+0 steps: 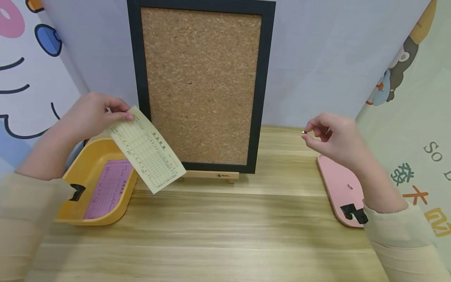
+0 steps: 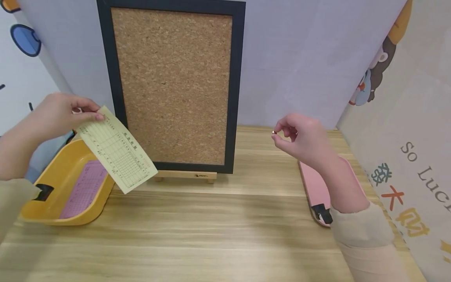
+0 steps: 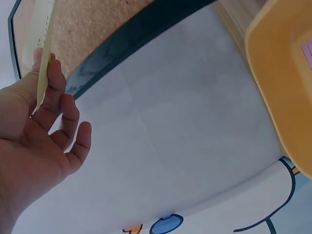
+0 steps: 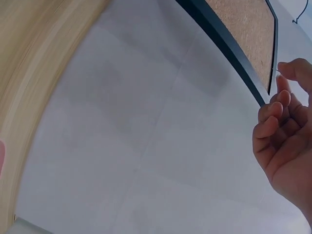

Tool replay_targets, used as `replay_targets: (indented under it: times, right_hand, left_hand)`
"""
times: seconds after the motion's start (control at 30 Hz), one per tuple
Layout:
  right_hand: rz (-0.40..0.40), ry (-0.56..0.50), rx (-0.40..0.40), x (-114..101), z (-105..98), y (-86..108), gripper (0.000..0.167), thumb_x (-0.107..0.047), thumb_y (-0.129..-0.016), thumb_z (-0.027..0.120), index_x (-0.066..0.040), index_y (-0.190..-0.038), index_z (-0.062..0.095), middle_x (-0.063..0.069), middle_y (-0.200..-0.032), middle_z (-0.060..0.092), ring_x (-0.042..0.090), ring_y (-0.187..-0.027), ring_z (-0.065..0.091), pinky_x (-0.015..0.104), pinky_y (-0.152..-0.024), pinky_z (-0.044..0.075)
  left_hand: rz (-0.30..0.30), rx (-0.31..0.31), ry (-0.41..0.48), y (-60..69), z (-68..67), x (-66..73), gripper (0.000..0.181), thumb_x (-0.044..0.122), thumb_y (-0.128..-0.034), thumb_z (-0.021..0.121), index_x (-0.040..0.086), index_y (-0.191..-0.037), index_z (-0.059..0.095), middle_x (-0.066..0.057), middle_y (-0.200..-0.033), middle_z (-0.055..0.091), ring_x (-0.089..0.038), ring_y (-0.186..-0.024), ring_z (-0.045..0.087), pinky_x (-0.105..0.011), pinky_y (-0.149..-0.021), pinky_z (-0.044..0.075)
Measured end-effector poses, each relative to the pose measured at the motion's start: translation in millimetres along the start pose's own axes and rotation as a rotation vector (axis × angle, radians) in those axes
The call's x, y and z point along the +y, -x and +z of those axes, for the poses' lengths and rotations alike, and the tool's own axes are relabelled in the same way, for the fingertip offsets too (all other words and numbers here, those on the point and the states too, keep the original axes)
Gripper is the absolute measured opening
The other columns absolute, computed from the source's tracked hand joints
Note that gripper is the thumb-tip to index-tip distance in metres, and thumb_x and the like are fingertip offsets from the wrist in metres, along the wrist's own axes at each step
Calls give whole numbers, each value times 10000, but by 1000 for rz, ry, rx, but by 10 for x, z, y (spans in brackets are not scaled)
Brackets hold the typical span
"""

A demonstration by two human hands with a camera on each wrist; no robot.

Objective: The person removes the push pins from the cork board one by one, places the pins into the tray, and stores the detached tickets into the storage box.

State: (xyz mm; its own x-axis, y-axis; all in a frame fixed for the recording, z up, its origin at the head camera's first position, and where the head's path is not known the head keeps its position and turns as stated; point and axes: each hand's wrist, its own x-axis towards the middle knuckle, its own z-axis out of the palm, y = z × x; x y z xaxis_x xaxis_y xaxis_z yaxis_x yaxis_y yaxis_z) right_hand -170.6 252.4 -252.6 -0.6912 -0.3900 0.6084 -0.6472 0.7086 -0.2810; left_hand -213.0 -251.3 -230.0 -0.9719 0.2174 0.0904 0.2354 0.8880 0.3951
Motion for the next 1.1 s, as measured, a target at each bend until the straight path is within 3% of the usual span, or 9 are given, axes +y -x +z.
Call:
replay_targets:
  times: [0.3,0.67,0.8,0.93,1.1]
  right_hand:
    - [46,54,-1,208,-96,199,189,38,-696,749,-77,-794,635,-31,-682,489,39,-602,414,112,-568,331]
    - [117,61,-54,491,-207,432,197,54,-702,744,-76,-793,627,-46,-676,477,6,-598,411,108,-552,341]
    - [139,53,-76,604,-228,533,194,68,-706,736,-66,-795,628,-44,-672,475,7,-591,416,114,-539,348]
    - [186,42,-89,702,-231,632,170,55,-719,728,-62,-799,635,-41,-667,485,15,-588,425,118,-530,353]
    - [297,20,-120,801,-252,757,110,16,-764,707,-47,-821,637,-37,-663,494,27,-598,435,141,-508,350]
  left_hand:
    - [36,-60,-8,-69,-30,-140,287,318,-891,650,81,-1040,712,-90,-911,663,-236,-832,497,-241,-574,401]
    - [96,-76,-131,-141,-37,-398,249,242,-875,680,60,-1039,722,-88,-930,633,-229,-832,474,-290,-622,393]
    - [105,-97,-163,-164,-24,-481,223,198,-865,690,45,-1024,724,-83,-893,683,-201,-750,529,-270,-594,429]
    - [87,-131,-169,-174,2,-580,226,198,-865,687,30,-1012,723,-85,-853,693,-179,-662,561,-265,-560,463]
    - [72,-140,-213,-185,23,-681,219,198,-858,693,24,-986,726,-68,-824,667,-190,-674,544,-281,-573,453]
